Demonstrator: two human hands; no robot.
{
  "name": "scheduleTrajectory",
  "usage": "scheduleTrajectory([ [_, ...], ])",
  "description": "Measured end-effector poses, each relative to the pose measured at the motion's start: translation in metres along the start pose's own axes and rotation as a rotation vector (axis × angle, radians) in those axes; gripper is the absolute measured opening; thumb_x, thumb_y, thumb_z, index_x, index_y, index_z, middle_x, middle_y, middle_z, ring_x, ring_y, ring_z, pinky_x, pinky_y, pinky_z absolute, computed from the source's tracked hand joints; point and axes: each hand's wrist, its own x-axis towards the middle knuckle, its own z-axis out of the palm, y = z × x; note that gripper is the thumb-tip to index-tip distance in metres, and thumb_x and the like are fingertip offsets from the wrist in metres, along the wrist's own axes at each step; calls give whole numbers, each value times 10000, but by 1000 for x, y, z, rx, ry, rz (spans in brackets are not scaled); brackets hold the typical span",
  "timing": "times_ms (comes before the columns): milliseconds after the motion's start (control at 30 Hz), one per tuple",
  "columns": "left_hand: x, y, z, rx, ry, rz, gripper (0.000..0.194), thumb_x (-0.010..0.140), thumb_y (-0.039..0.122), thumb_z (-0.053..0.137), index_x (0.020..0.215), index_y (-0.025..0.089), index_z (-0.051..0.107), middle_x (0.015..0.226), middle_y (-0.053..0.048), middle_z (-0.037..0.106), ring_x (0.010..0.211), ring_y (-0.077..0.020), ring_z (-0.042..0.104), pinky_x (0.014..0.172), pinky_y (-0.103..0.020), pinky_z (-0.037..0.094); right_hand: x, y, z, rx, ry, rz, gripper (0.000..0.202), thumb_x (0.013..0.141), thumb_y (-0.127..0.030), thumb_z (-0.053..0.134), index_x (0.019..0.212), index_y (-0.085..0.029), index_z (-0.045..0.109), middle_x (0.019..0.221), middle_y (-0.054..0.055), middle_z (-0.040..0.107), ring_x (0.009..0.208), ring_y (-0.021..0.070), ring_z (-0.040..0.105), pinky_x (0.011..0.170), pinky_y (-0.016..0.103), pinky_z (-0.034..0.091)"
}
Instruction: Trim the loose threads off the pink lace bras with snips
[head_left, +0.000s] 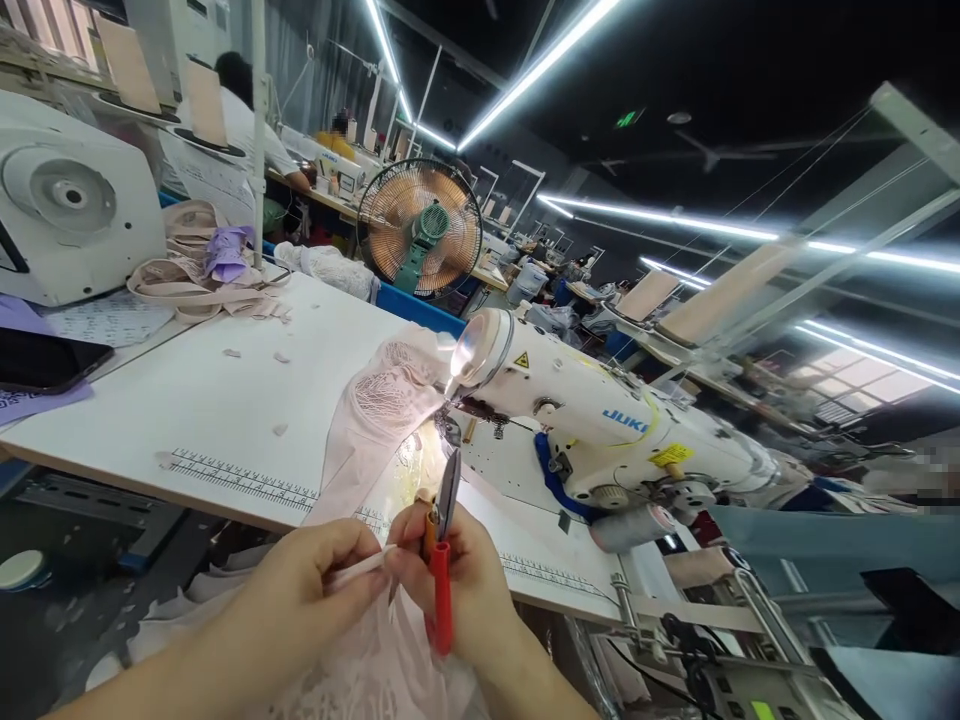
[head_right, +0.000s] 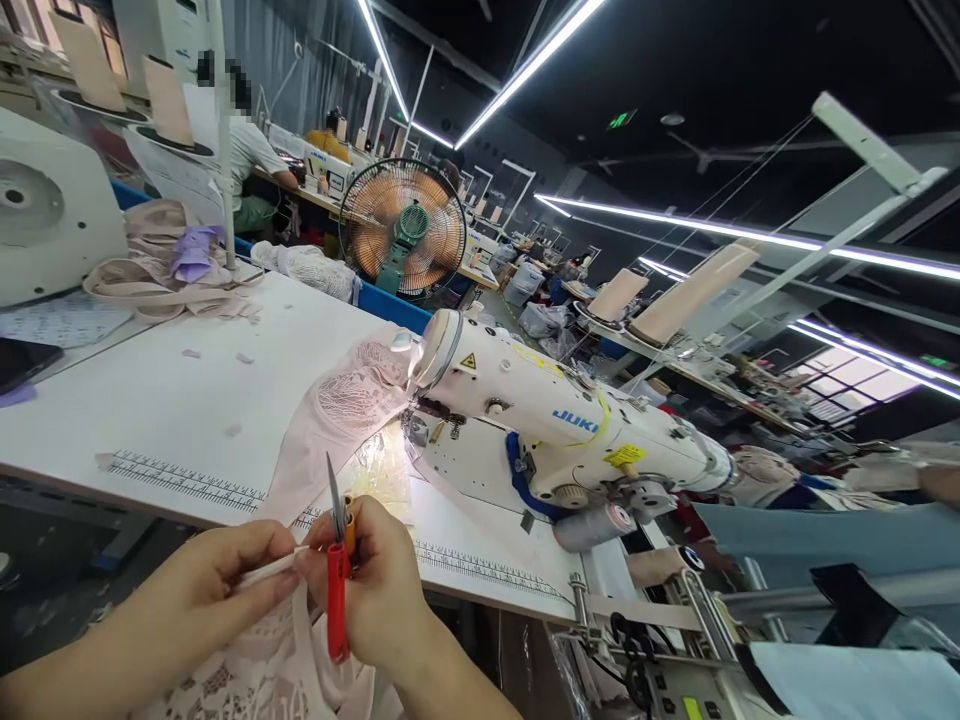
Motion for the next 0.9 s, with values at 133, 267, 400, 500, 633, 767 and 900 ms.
scheduleTrajectory([
  [133, 6, 1, -2, -97, -14, -90, 333, 764, 468, 509, 592, 197, 420, 552, 68, 342, 528, -109, 278, 496, -233, 233, 3, 4, -2, -24, -2, 46, 224, 728, -285, 702, 792, -210, 501, 714, -20, 521, 592, 109, 431, 541, 244, 364],
  [267, 11, -9, -7, -227, -53, -121, 304, 733, 441, 554, 606, 187, 444, 560, 65, 378, 530, -108, 322, 501, -227, 241, 5, 6, -26, -222, -240, 131, 340, 703, -427, 714, 873, -212, 514, 786, -3, 529, 648, 131, 465, 575, 255, 390],
  [400, 16, -15, -13, -309, -66, -155, 275, 696, 391, 604, 584, 179, 470, 526, 68, 403, 502, -96, 329, 494, -224, 237, 0, 9, -49, -418, -484, 194, 410, 715, -590, 632, 810, -204, 534, 727, -6, 531, 628, 141, 465, 534, 241, 371],
  [500, 18, -14, -16, -342, -54, -226, 258, 666, 387, 640, 591, 172, 518, 507, 58, 441, 487, -100, 365, 482, -220, 264, -4, 10, -51, -535, -577, 213, 467, 699, -650, 593, 739, -200, 476, 676, -24, 495, 588, 125, 412, 503, 229, 330],
  [633, 20, -12, -16, -393, -24, -298, 268, 623, 391, 674, 583, 166, 536, 494, 50, 464, 472, -99, 372, 472, -219, 272, -6, 8, -42, -657, -551, 205, 508, 670, -680, 579, 698, -198, 421, 656, -35, 455, 595, 123, 366, 512, 232, 300],
  [767, 21, -12, -17, -424, -13, -312, 262, 580, 370, 698, 574, 159, 544, 497, 40, 490, 494, -112, 403, 501, -218, 278, -8, 6, -38, -714, -500, 245, 467, 652, -607, 628, 668, -199, 401, 642, -37, 451, 593, 123, 360, 516, 229, 288],
  [900, 21, -12, -18, -407, -11, -316, 295, 575, 377, 696, 547, 176, 482, 484, 67, 422, 477, -96, 339, 501, -219, 213, -9, 4, -38, -745, -479, 342, 403, 626, -440, 701, 625, -196, 380, 626, -46, 448, 583, 112, 347, 509, 219, 279],
])
